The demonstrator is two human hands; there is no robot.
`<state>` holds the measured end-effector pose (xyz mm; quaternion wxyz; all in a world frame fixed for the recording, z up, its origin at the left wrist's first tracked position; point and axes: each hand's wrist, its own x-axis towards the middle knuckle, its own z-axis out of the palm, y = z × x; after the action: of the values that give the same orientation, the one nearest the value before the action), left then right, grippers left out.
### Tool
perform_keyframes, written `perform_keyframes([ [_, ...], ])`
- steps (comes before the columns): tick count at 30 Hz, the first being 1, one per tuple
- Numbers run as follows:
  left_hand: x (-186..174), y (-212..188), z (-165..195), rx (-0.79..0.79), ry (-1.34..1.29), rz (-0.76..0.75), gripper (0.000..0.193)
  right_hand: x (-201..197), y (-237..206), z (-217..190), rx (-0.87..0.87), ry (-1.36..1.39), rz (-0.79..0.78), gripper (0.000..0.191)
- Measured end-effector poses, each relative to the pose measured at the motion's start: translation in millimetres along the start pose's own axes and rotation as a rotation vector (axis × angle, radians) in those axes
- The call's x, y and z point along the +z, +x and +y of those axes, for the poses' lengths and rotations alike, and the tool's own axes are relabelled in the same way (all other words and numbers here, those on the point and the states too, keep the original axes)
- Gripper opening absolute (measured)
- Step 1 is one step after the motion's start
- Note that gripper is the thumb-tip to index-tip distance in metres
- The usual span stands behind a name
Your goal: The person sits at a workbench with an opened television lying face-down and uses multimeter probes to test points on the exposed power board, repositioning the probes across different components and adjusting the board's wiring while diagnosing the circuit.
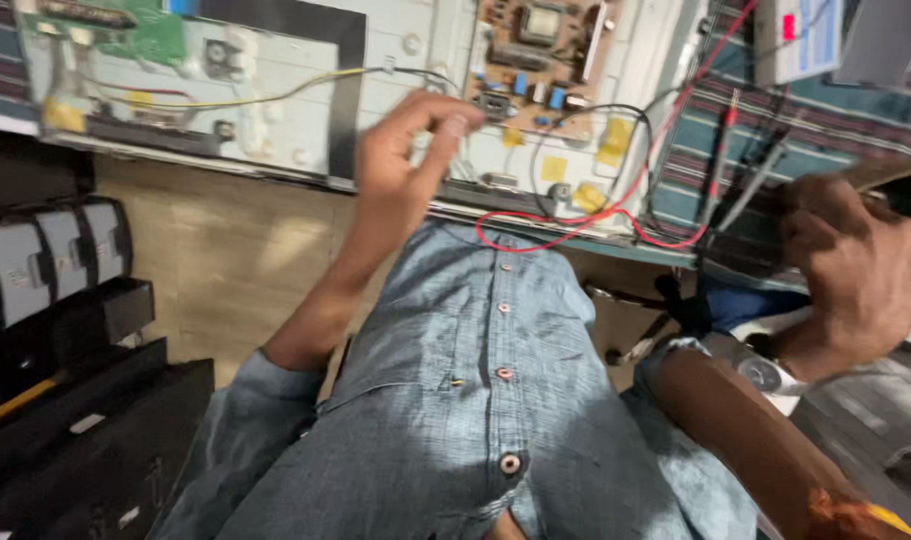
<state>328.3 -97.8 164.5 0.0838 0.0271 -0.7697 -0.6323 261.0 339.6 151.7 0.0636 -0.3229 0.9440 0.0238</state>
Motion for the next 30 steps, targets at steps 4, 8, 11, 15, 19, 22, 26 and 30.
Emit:
perform_keyframes([
  [4, -10.7, -25.3, -9.7, 0.053, 0.007, -0.022, 0.013, -1.0, -9.7, -24.4, -0.037, -0.132, 0.028, 0.021],
  [8, -29.7, -56.7, -16.1, 0.032, -0.021, -0.11, 0.012, 7.6, -16.3, -44.4, -0.062, -0.118, 0.12, 0.031],
  [11, -56.3, -65.9, -20.1, 0.074, -0.027, -0.141, 0.013, -14.1, 0.4, -76.4, -0.026, -0.082, 0.046, 0.036],
  [15, -113.3, -80.8, -16.3, 0.064, -0.097, -0.167, 0.014, -86.4, 38.4, -184.3, -0.074, -0.105, 0.119, 0.039],
  [19, -181.1, -102.4, -3.1, -0.008, -0.221, -0.21, 0.021, -95.8, 43.5, -383.8, 0.299, 0.608, 0.931, 0.034],
  [22, -226.1, -116.7, 9.2, -0.082, -0.566, -0.248, 0.051, -81.2, 70.8, -489.2, 0.221, 1.052, 0.33, 0.034],
  [26, -288.8, -117.0, 13.2, -0.191, -1.134, -0.227, 0.082, -86.1, 115.3, -584.7, 0.061, 1.493, 0.099, 0.041],
  [30, -333.2, -103.2, -11.1, -0.082, -1.025, -0.184, 0.083, -61.1, 118.2, -600.2, 0.404, 1.386, 0.16, 0.024],
])
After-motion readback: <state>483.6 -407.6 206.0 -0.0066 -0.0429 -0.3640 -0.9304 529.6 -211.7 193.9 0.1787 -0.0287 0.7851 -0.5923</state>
